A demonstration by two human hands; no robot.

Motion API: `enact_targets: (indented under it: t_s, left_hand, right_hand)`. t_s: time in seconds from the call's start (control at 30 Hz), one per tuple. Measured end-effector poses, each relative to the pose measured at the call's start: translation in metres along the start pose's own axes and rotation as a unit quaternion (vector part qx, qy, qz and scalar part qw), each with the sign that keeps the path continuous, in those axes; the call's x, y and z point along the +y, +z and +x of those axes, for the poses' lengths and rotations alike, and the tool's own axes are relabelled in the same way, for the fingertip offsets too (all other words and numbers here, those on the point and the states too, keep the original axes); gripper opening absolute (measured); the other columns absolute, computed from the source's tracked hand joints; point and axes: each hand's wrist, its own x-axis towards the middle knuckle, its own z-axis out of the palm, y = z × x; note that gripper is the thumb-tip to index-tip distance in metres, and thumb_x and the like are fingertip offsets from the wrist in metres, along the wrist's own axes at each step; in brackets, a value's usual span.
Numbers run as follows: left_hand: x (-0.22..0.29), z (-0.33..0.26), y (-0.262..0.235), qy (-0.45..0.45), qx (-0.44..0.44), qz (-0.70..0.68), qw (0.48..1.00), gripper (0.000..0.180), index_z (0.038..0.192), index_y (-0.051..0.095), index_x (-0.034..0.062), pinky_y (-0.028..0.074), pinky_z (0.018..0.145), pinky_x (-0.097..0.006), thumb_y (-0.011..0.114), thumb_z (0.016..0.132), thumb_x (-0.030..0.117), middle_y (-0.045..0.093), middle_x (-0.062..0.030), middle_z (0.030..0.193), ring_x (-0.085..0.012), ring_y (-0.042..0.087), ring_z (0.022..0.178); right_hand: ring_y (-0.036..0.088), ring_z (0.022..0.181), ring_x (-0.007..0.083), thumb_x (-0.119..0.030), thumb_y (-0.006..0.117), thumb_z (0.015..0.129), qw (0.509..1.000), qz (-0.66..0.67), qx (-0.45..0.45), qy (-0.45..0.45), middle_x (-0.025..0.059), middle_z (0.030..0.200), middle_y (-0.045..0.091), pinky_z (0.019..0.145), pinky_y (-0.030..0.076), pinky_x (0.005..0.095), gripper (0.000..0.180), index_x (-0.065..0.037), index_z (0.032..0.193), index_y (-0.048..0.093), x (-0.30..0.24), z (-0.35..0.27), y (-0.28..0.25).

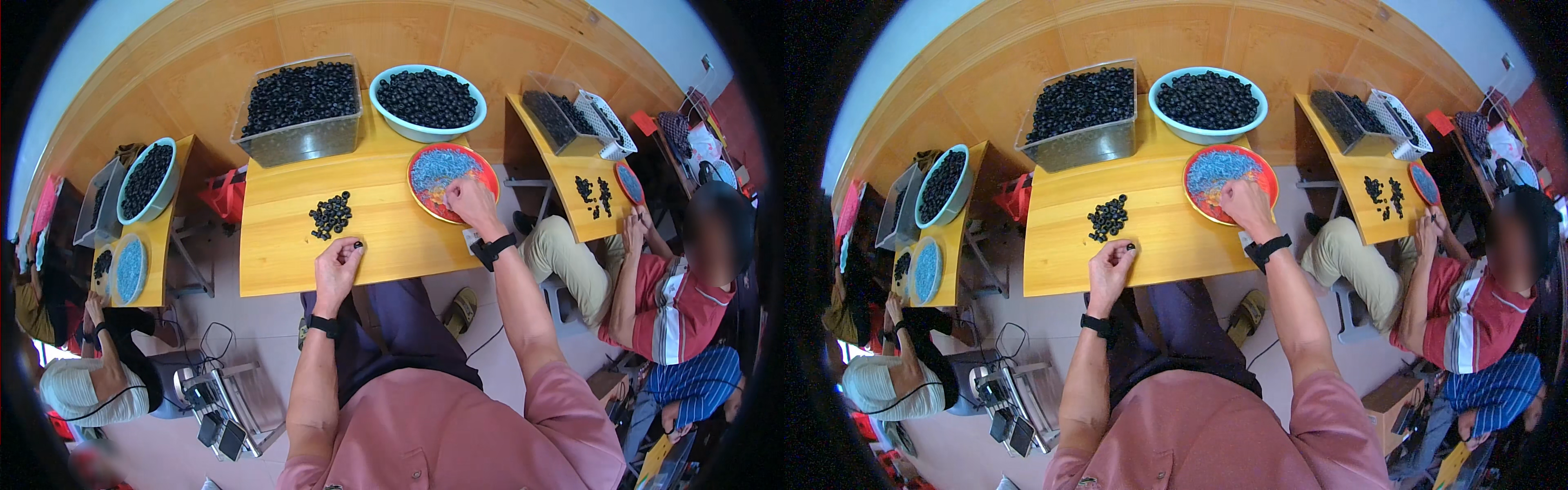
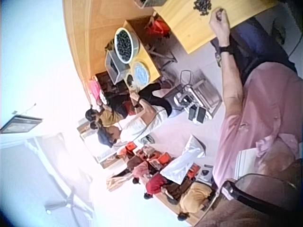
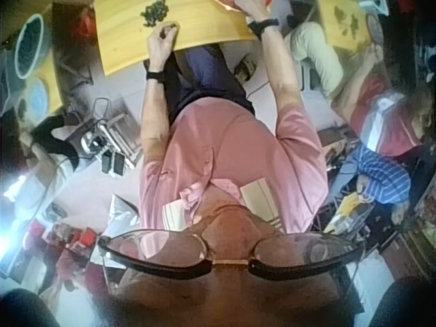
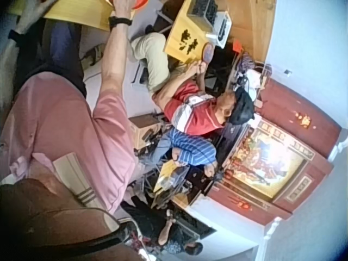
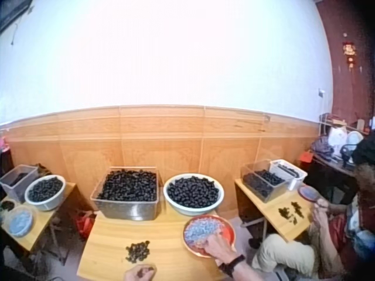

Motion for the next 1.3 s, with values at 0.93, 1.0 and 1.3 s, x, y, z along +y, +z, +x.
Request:
enact_targets:
  t_s: [0.93, 1.0, 1.3]
  left_hand:
    - [-0.003, 0.002, 0.002, 0.017, 0.015, 0.007, 1.0, 0.02, 0.106, 0.071, -0.0039, 0.05, 0.069, -0.022, 0.074, 0.089, 0.006, 0.068, -0.0011, 0.082, -0.0058, 0.057, 0.072]
    - [-0.002, -0.001, 0.002, 0.02, 0.018, 0.003, 1.0, 0.02, 0.106, 0.071, -0.004, 0.05, 0.069, -0.022, 0.074, 0.089, 0.006, 0.068, -0.0009, 0.082, -0.0056, 0.057, 0.072]
    - [0.0, 0.002, 0.003, 0.019, 0.006, 0.007, 1.0, 0.02, 0.106, 0.071, -0.0035, 0.05, 0.068, -0.023, 0.074, 0.089, 0.005, 0.068, -0.0016, 0.082, -0.0059, 0.056, 0.071]
  right_hand:
    - [0.071, 0.085, 0.0334, -0.015, 0.07, 0.084, 0.998, 0.048, -0.028, -0.022, 0.0154, 0.09, 0.073, 0.076, 0.056, 0.0432, 0.014, -0.005, 0.094, 0.069, 0.004, -0.014, -0.011]
    - [0.071, 0.085, 0.0332, -0.014, 0.07, 0.084, 0.995, 0.096, -0.024, -0.007, 0.0155, 0.091, 0.073, 0.076, 0.056, 0.0426, 0.016, -0.004, 0.097, 0.069, 0.005, -0.016, -0.008]
    - [0.066, 0.078, 0.0107, 0.001, 0.069, 0.085, 0.912, 0.405, -0.053, 0.013, 0.0042, 0.089, 0.07, 0.073, 0.053, 0.0245, 0.017, 0.001, 0.101, 0.064, 0.031, -0.005, 0.015]
